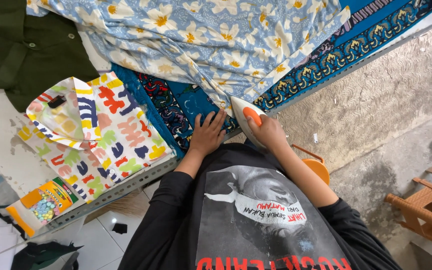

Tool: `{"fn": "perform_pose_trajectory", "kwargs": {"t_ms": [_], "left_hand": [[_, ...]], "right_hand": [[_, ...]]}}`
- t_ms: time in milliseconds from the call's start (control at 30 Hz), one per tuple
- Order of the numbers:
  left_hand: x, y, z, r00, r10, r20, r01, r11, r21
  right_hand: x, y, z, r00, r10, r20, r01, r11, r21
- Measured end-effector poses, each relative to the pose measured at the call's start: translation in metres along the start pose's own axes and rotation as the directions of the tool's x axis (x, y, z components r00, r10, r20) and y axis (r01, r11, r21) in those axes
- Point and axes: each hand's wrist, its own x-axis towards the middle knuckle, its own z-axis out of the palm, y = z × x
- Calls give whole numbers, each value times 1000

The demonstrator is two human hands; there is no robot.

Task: Ironing a floral patterned garment, spraying it with water, and then folding it neatly on a work surface.

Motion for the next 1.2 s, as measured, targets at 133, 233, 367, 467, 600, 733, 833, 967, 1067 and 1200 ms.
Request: {"fn": "perform_pose_trajectory", "kwargs": {"t_ms": [133,233,367,467,600,733,833,967,1067,1200], "left_hand": [[-1,2,0,1000,5,-1,-5,1000,26],[4,1,-1,1000,5,-17,-4,997,78],[0,2,4,1000,-3,-1,3,997,74],[1,3,5,1000,-10,2,10,998,69],[1,5,-3,1000,-1,18,0,997,80],[4,5,-3,999,2,-40,3,993,120],[3,5,-1,999,3,-54,3,994,105],[3,3,-1,999,1,-54,5,994,111],[2,2,1,998,-5,-60,11,995,99],[4,2,2,998,-11,-65,17,996,91]], "right_hand": [[16,-16,-7,1000,26,-17,-25,999,29],[26,-19,-13,997,11,-75,-6,998,67],[3,-8,-19,998,48,-40,-43,992,116],[-7,-2,-22,998,59,-35,-56,995,85],[6,-4,-24,998,39,-57,-36,998,55],[30,-17,-26,994,35,-103,-25,995,95],[36,-19,-29,992,2,-125,10,995,95],[10,-10,-26,998,57,-41,-53,994,94],[-11,7,-16,994,99,46,-102,991,83],[-17,16,-14,990,123,69,-126,991,46]]}}
